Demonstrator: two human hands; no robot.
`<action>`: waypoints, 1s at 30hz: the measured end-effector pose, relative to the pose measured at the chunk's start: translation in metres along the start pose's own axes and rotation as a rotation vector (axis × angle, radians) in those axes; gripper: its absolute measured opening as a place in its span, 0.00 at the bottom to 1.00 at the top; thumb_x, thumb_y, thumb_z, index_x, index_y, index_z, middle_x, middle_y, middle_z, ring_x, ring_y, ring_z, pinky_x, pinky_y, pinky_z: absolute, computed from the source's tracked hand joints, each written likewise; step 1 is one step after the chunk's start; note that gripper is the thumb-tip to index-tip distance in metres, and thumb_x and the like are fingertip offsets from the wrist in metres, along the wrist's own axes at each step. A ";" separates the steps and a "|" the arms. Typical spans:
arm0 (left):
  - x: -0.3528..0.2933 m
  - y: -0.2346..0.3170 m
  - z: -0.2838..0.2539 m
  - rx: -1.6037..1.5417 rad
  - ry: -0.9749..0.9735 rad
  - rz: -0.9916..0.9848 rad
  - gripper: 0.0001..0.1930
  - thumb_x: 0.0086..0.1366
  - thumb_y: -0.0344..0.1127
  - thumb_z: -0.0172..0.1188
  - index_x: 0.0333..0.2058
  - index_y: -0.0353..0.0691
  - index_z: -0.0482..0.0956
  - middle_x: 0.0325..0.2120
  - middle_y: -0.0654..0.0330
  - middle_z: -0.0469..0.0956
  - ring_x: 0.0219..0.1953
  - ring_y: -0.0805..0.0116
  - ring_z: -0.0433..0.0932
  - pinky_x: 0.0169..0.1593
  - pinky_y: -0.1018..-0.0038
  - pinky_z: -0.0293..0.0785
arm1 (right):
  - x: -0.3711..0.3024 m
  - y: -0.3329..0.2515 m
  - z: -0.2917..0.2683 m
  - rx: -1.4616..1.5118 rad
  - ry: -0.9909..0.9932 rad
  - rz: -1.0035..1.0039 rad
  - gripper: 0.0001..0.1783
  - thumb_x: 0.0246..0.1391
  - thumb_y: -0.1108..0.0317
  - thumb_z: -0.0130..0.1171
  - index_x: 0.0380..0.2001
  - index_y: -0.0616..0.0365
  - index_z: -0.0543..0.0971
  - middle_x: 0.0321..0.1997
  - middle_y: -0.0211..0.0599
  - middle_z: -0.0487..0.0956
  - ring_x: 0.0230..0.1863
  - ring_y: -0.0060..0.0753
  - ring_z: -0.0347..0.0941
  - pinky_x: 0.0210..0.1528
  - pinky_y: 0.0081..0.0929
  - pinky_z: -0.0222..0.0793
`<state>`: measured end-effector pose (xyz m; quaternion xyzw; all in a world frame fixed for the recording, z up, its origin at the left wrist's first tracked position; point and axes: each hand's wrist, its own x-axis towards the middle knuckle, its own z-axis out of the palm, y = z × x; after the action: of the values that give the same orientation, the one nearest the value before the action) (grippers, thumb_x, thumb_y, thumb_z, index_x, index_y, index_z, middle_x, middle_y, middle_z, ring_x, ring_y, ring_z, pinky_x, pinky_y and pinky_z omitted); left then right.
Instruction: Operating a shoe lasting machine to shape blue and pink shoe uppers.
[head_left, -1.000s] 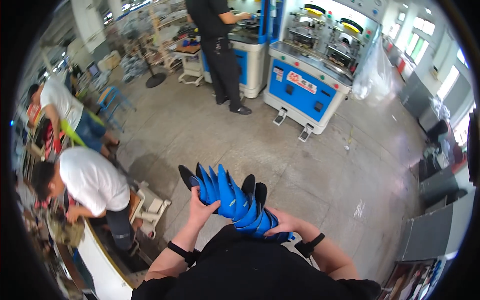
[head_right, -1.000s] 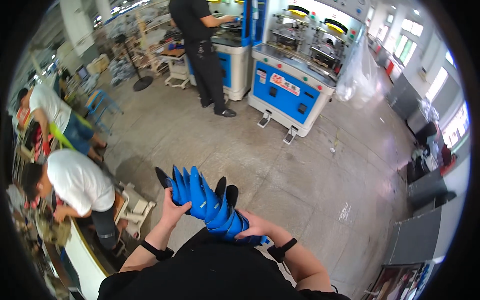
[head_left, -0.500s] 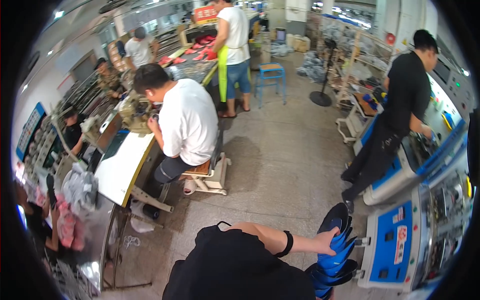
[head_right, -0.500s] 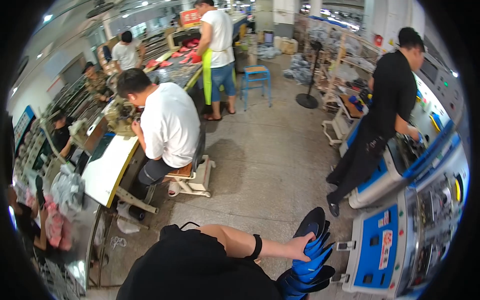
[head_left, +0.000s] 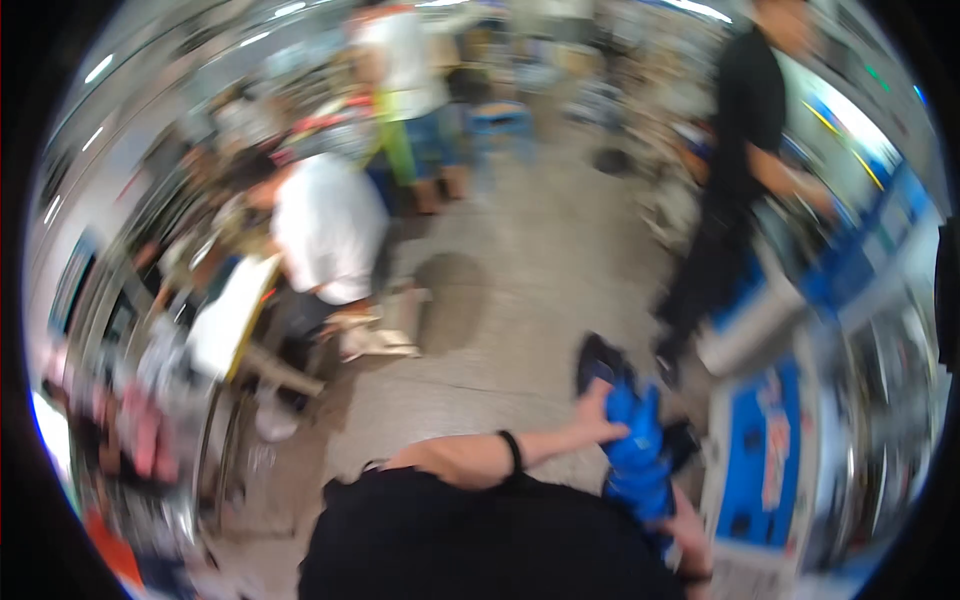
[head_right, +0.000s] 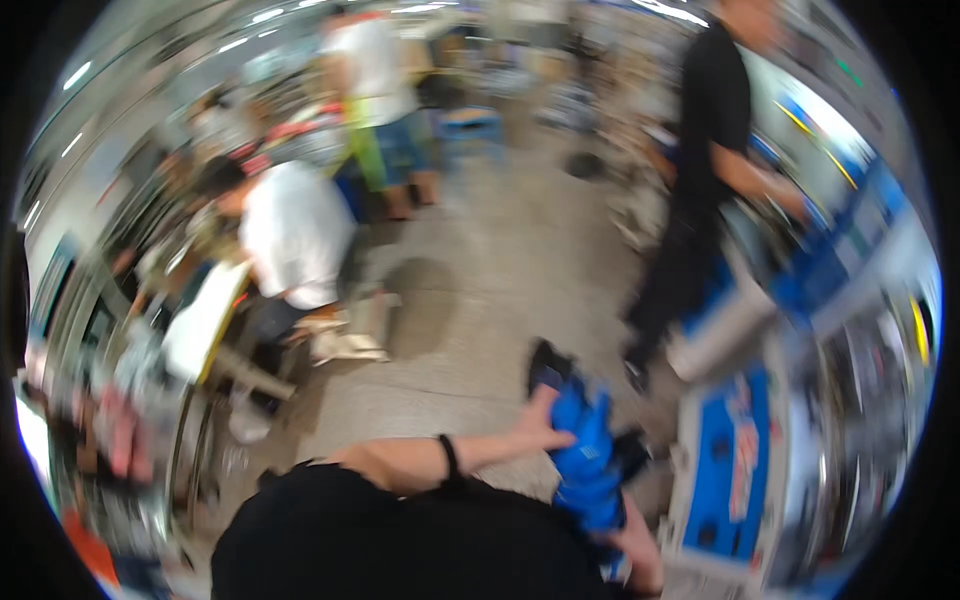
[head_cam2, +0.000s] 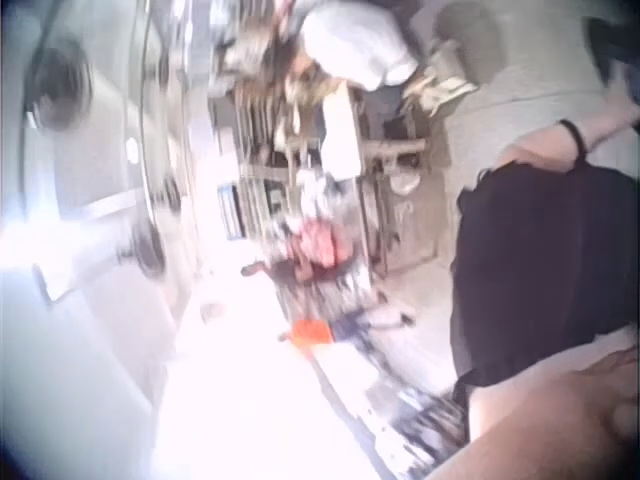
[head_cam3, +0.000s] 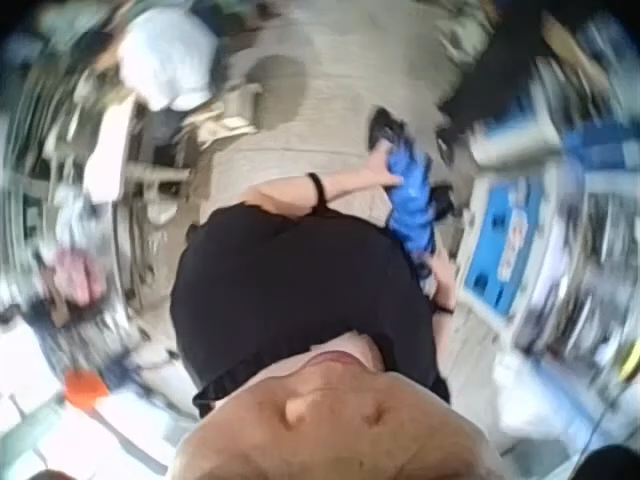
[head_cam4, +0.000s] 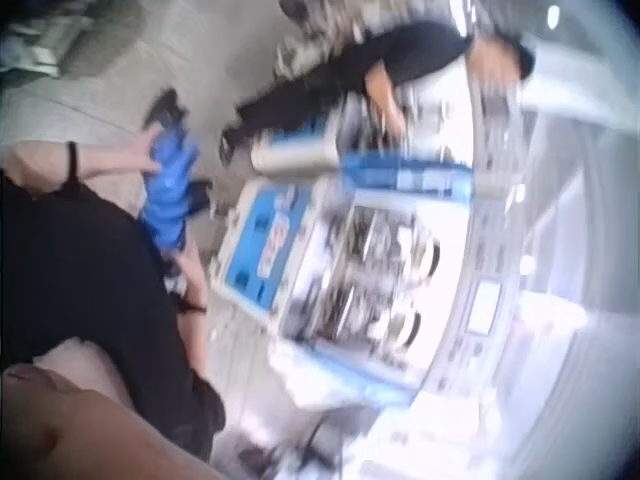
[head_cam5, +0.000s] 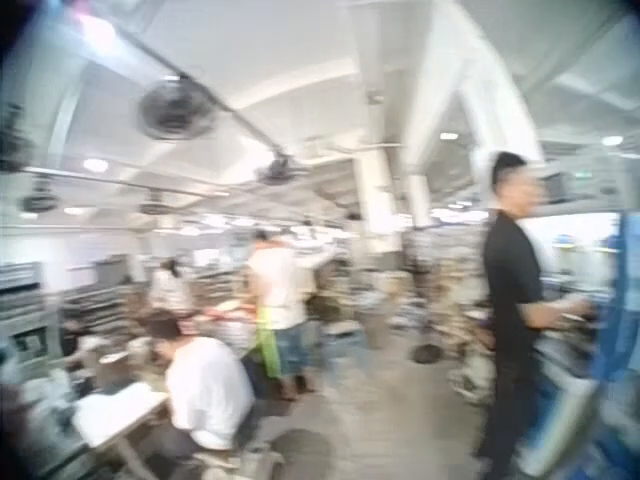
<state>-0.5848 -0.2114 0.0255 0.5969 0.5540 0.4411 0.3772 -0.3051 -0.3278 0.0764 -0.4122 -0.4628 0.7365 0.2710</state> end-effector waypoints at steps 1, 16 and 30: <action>-0.005 0.007 0.019 0.018 -0.052 -0.030 0.46 0.38 0.48 0.75 0.55 0.37 0.65 0.48 0.46 0.72 0.50 0.47 0.74 0.53 0.58 0.72 | -0.016 -0.001 -0.022 -0.090 0.025 0.001 0.49 0.34 0.67 0.71 0.64 0.59 0.63 0.56 0.39 0.75 0.57 0.32 0.71 0.60 0.33 0.65; 0.066 0.194 0.383 -0.224 -0.516 0.076 0.43 0.45 0.38 0.76 0.55 0.33 0.59 0.48 0.47 0.73 0.48 0.53 0.76 0.53 0.62 0.73 | -0.268 -0.059 -0.252 -0.472 0.892 0.168 0.54 0.31 0.51 0.78 0.62 0.60 0.65 0.54 0.52 0.74 0.58 0.45 0.69 0.61 0.32 0.62; 0.172 0.175 0.629 -0.219 -1.201 0.039 0.31 0.59 0.36 0.67 0.59 0.45 0.64 0.38 0.55 0.80 0.35 0.70 0.78 0.27 0.74 0.76 | -0.257 -0.030 -0.406 -0.834 1.519 0.865 0.39 0.41 0.70 0.57 0.62 0.58 0.66 0.64 0.54 0.66 0.65 0.55 0.61 0.66 0.41 0.58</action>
<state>0.0663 -0.0341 0.0035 0.7090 0.1848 0.0887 0.6748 0.1758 -0.3298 0.1006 -0.9760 -0.1968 0.0865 0.0355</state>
